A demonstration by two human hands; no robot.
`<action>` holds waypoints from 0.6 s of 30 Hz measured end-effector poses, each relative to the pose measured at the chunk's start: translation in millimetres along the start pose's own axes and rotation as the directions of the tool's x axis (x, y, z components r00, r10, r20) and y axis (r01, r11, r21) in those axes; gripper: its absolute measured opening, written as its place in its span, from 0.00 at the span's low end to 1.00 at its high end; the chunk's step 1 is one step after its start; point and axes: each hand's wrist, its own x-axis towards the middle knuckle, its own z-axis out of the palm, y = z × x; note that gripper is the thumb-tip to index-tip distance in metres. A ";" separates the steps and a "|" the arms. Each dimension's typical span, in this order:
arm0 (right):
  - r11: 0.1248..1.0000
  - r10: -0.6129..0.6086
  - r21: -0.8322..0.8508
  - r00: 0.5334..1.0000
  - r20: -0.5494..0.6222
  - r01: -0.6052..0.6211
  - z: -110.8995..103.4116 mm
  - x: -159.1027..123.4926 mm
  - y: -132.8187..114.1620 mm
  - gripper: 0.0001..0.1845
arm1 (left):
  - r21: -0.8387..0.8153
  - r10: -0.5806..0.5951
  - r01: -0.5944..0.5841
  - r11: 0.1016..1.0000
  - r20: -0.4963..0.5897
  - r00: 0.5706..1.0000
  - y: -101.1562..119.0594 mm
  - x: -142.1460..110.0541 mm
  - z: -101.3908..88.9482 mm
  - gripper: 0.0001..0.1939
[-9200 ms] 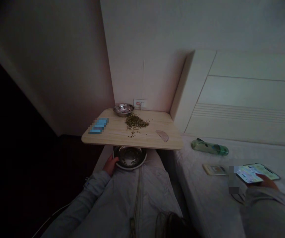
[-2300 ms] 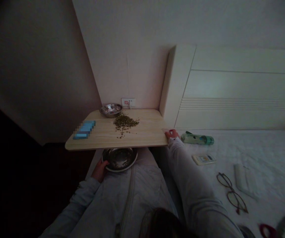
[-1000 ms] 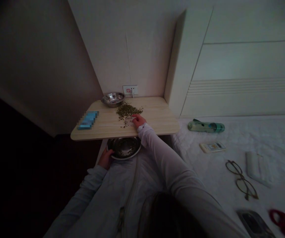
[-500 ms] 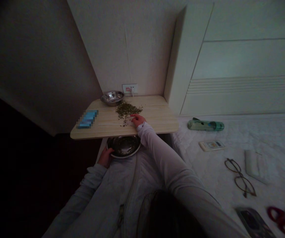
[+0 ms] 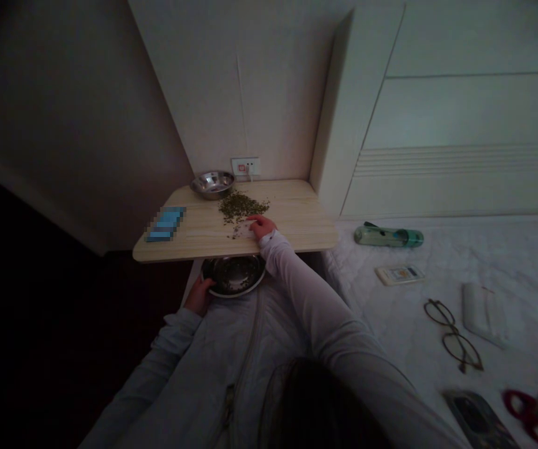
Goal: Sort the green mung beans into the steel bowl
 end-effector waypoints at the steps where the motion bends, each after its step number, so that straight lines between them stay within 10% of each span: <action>1: 1.000 0.002 0.001 1.000 -0.004 -0.002 0.0 -0.5 0.1 0.18 | 0.001 0.000 0.000 1.000 0.001 1.000 1.0 -0.8 0.6 0.15; 18: 0.999 -0.035 -0.001 0.999 0.034 0.035 2.4 -2.3 2.5 0.18 | 0.034 0.053 -0.054 0.998 0.013 0.998 0.1 1.2 -0.1 0.19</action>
